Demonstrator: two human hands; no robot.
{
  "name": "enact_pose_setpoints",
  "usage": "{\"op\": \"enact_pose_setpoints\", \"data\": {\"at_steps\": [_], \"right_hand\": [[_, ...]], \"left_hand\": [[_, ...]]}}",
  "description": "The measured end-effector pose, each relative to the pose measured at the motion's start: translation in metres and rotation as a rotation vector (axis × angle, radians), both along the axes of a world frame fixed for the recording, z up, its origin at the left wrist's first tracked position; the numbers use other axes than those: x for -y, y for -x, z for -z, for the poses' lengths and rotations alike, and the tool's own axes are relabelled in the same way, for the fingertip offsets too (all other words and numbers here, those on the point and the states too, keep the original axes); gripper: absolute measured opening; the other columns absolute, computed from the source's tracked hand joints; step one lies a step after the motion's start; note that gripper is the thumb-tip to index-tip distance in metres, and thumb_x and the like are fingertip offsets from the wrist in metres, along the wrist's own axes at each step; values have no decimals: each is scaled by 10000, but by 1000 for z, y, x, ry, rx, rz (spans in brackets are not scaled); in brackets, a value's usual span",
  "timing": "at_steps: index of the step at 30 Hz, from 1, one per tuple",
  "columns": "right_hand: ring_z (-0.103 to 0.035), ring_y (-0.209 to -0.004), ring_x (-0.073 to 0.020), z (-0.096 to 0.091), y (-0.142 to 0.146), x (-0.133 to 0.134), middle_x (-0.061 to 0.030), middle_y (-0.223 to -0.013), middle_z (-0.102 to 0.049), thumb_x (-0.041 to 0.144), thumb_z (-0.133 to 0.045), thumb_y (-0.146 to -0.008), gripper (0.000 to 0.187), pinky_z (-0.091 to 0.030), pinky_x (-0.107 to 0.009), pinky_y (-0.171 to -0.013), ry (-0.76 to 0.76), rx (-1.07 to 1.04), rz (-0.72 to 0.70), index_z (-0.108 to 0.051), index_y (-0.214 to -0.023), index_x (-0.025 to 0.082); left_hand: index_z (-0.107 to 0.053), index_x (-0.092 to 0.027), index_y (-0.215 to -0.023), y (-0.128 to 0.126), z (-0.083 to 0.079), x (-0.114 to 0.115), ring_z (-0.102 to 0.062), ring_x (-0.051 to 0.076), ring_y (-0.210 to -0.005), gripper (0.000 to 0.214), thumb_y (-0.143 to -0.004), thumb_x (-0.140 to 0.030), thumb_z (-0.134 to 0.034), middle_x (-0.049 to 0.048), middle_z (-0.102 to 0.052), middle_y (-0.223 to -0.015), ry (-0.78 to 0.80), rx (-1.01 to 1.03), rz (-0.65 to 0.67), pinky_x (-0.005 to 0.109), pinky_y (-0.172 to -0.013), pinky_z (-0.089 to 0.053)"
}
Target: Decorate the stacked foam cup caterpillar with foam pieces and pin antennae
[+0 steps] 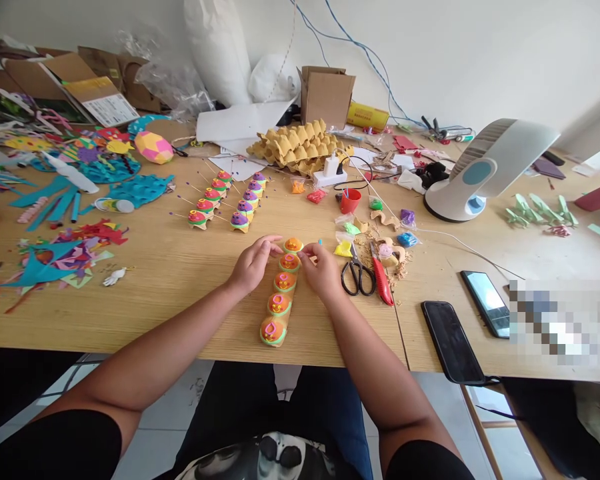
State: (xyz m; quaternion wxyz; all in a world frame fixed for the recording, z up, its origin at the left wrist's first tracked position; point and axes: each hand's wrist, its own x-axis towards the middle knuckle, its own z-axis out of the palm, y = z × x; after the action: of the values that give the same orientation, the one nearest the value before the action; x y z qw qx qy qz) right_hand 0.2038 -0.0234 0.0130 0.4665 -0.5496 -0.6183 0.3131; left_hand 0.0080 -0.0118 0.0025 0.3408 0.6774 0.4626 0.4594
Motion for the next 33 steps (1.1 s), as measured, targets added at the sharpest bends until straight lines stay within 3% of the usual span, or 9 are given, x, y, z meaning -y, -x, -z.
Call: {"op": "enact_pose_setpoints", "data": {"at_steps": [4, 8, 11, 14, 19, 23, 28, 33], "right_hand": [[-496, -590, -133, -8, 1, 3, -7, -671, -655, 484, -719, -791, 278, -370, -267, -567, 38, -117, -13, -695, -730, 213], [-514, -529, -131, -11, 1, 6, -25, -556, -623, 587, -604, -864, 478, -389, -272, -546, 110, -189, -58, -664, -591, 198], [-456, -448, -112, -14, 0, 9, -13, -463, -551, 649, -557, -872, 580, -351, -266, -492, 134, -196, -35, -614, -511, 198], [-423, -411, -103, -16, 2, 11, -8, -429, -520, 699, -541, -855, 629, -323, -263, -462, 129, -173, -33, -589, -477, 199], [-449, -423, -109, -16, 7, 15, -12, -445, -538, 725, -533, -848, 641, -341, -264, -476, 69, -123, -100, -600, -480, 204], [-497, -474, -124, -16, 9, 17, -26, -499, -588, 718, -535, -852, 632, -371, -270, -517, 21, -85, -129, -598, -489, 205], [-567, -585, -148, -19, 7, 18, -36, -606, -642, 708, -453, -898, 629, -435, -284, -611, 3, -121, -178, -671, -591, 204], [-627, -696, -165, -18, 11, 16, -24, -780, -715, 586, -752, -742, 389, -489, -288, -663, 145, -320, -255, -754, -916, 238]], "left_hand": [[-630, -210, -1243, 0, -1, 0, -676, 191, -942, 481, -1033, -499, -309, 65, -722, -973, -45, 26, -59, 319, -849, -542], [-623, -205, -1245, -1, -5, 3, -664, 179, -928, 453, -1036, -473, -324, 63, -712, -983, -56, 56, -53, 323, -882, -533], [-629, -207, -1234, -3, -9, 7, -659, 184, -959, 420, -1035, -448, -350, 71, -704, -1009, -100, 54, -29, 327, -894, -524], [-658, -225, -1191, -4, -16, 11, -635, 204, -1021, 333, -994, -427, -482, 83, -686, -1085, -203, -29, 12, 341, -891, -518], [-710, -283, -1119, -4, -22, 15, -560, 258, -1138, 357, -815, -467, -744, 74, -660, -1128, -396, -210, 90, 452, -1058, -434], [-743, -284, -958, -6, -23, 17, -558, 245, -1087, 191, -826, -422, -746, 56, -684, -1046, -434, -210, 71, 455, -1020, -449], [-758, -293, -886, -5, -23, 14, -574, 228, -1017, 118, -870, -397, -704, 43, -698, -941, -420, -195, 13, 451, -981, -460], [-760, -298, -894, -3, -21, 11, -582, 222, -1000, 100, -861, -383, -717, 33, -697, -911, -456, -204, -19, 435, -965, -464]]}}
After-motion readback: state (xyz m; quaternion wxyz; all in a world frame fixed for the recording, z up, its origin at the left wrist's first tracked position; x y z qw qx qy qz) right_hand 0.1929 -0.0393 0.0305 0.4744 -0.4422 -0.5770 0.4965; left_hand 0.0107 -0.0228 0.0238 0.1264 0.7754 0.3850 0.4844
